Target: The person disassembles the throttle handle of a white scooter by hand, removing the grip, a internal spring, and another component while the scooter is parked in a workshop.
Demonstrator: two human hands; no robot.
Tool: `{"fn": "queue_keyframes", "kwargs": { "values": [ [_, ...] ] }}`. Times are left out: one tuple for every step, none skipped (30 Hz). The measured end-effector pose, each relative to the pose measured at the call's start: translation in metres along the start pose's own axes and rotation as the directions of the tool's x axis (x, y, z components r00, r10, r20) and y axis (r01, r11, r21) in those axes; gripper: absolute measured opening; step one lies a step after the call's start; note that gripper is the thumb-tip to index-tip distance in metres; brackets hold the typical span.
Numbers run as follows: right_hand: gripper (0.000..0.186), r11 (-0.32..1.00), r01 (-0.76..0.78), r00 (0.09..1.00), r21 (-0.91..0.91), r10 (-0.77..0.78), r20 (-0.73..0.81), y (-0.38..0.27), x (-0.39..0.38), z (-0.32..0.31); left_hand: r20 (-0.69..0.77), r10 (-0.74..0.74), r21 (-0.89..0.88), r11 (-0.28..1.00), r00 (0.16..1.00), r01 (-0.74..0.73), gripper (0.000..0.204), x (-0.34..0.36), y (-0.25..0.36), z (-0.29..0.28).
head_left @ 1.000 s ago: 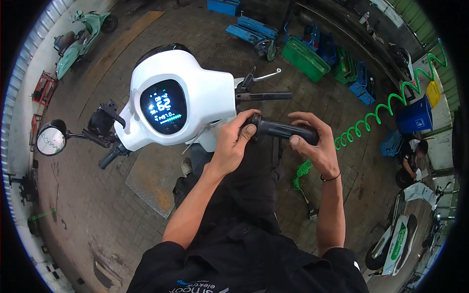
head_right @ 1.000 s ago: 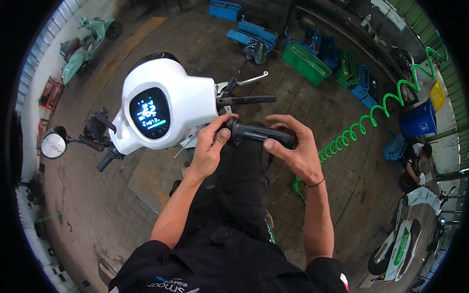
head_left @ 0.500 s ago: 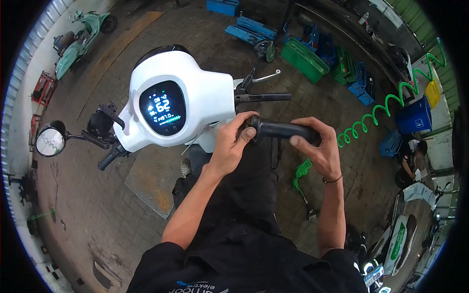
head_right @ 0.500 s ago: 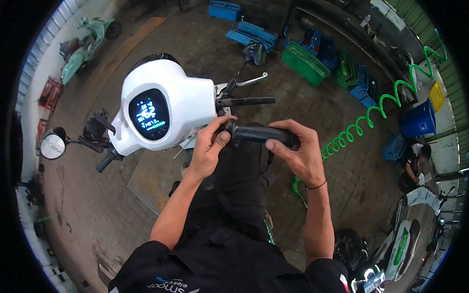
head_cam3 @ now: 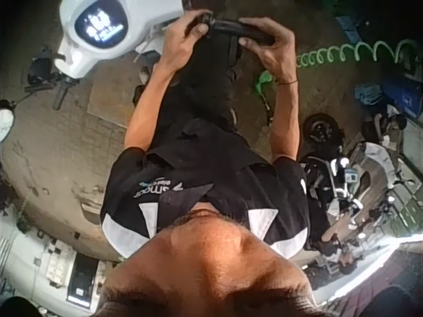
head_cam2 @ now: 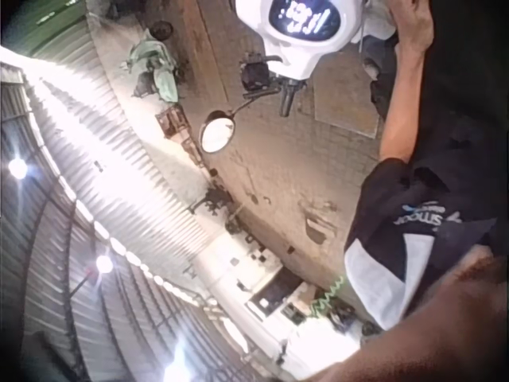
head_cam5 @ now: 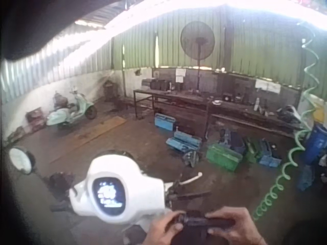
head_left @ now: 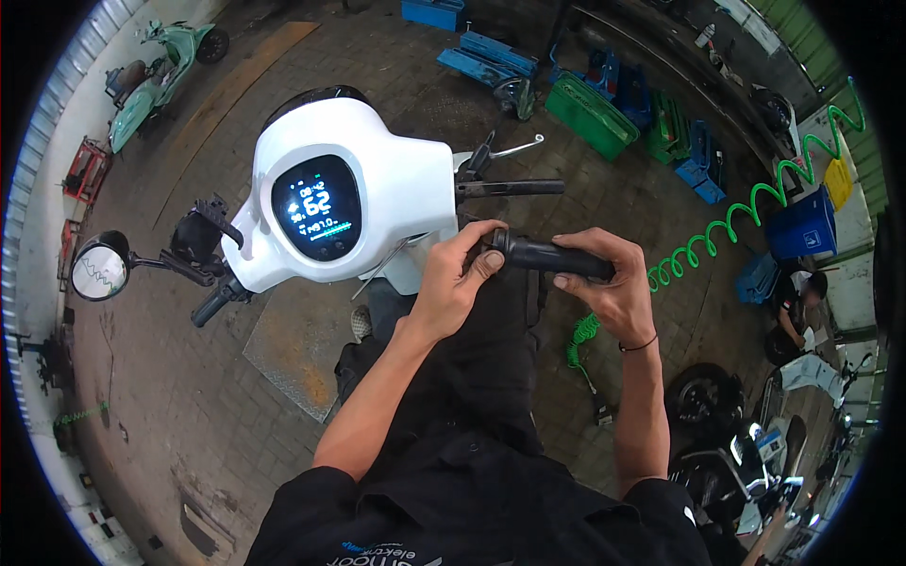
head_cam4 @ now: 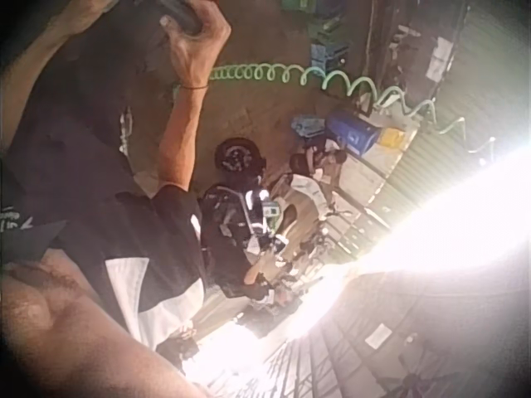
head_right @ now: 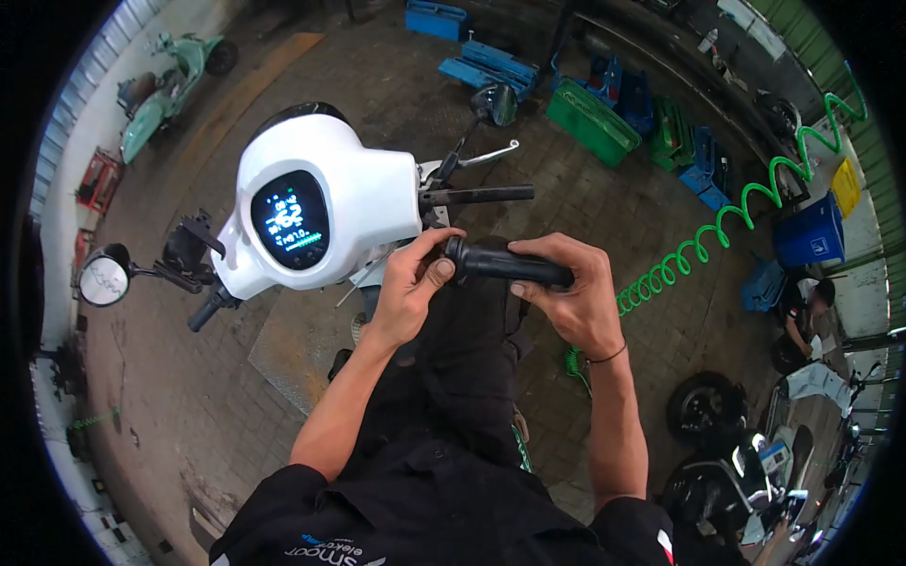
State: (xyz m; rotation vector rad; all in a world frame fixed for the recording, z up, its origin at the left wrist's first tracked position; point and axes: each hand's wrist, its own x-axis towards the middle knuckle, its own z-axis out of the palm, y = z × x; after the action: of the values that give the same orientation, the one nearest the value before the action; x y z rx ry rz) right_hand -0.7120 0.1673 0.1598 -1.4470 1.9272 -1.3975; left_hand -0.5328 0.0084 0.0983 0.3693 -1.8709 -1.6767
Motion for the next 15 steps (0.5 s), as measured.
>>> {"fn": "queue_keyframes", "kwargs": {
  "values": [
    [0.045,0.998,0.037,0.999,-0.042,-0.036,0.015,0.0,0.001,0.0,-0.003,-0.006,-0.005,1.0,1.0,0.006,0.045,-0.001,0.0,-0.001],
    [0.045,0.998,0.037,0.999,-0.042,-0.037,0.014,0.0,0.001,-0.001,-0.006,-0.012,-0.01,1.0,1.0,0.012,0.045,-0.002,0.0,-0.002],
    [0.043,0.998,0.038,0.999,-0.052,-0.037,0.02,0.001,0.001,-0.001,-0.005,-0.011,-0.01,1.0,1.0,0.011,0.045,-0.001,0.0,-0.001],
    [0.041,0.997,0.038,0.999,-0.061,-0.036,0.028,0.001,0.0,-0.001,-0.013,0.011,-0.019,1.0,1.0,-0.011,0.046,-0.001,0.001,0.001],
    [0.041,0.998,0.037,0.999,-0.059,-0.036,0.029,0.001,-0.001,-0.002,-0.021,0.033,-0.027,0.999,0.999,-0.034,0.047,-0.001,0.001,0.001],
    [0.04,0.997,-0.057,0.998,0.044,0.055,0.036,0.0,-0.002,-0.002,-0.022,0.032,-0.026,0.999,0.999,-0.032,0.047,-0.002,0.001,0.0],
    [0.039,0.979,-0.147,0.989,0.141,0.142,0.046,-0.002,-0.001,-0.005,0.019,0.027,-0.024,0.999,0.999,-0.026,0.049,-0.001,0.002,-0.001],
    [0.039,0.98,-0.145,0.989,0.137,0.141,0.04,-0.002,-0.002,-0.007,0.06,0.021,-0.022,1.0,0.998,-0.02,0.051,0.001,0.003,-0.002],
    [0.042,0.955,-0.212,0.977,0.208,0.2,0.075,0.0,-0.003,-0.008,0.064,0.027,-0.025,0.999,0.998,-0.025,0.051,0.003,0.001,-0.002],
    [0.047,0.918,-0.279,0.959,0.283,0.255,0.121,0.002,-0.004,-0.007,0.061,0.033,-0.038,0.999,0.998,-0.031,0.053,0.002,-0.001,-0.004],
    [0.047,0.917,-0.278,0.96,0.286,0.253,0.121,0.001,-0.003,-0.009,0.058,0.039,-0.051,0.998,0.998,-0.036,0.054,0.001,-0.003,-0.005],
    [0.048,0.875,-0.366,0.928,0.316,0.319,0.192,0.0,-0.001,-0.012,0.058,0.039,-0.048,0.998,0.998,-0.036,0.054,0.0,-0.004,-0.008],
    [0.049,0.826,-0.454,0.886,0.334,0.382,0.262,-0.001,0.0,-0.014,0.071,0.029,-0.029,0.999,0.997,-0.027,0.054,0.0,-0.003,-0.009],
    [0.049,0.825,-0.456,0.886,0.333,0.384,0.26,0.0,0.0,-0.015,0.083,0.02,-0.009,1.0,0.996,-0.019,0.054,0.0,-0.002,-0.009],
    [0.049,0.835,-0.477,0.87,0.275,0.404,0.282,0.002,-0.001,-0.015,0.084,0.019,-0.011,1.0,0.996,-0.018,0.054,0.0,-0.003,-0.008]
  ]
}}
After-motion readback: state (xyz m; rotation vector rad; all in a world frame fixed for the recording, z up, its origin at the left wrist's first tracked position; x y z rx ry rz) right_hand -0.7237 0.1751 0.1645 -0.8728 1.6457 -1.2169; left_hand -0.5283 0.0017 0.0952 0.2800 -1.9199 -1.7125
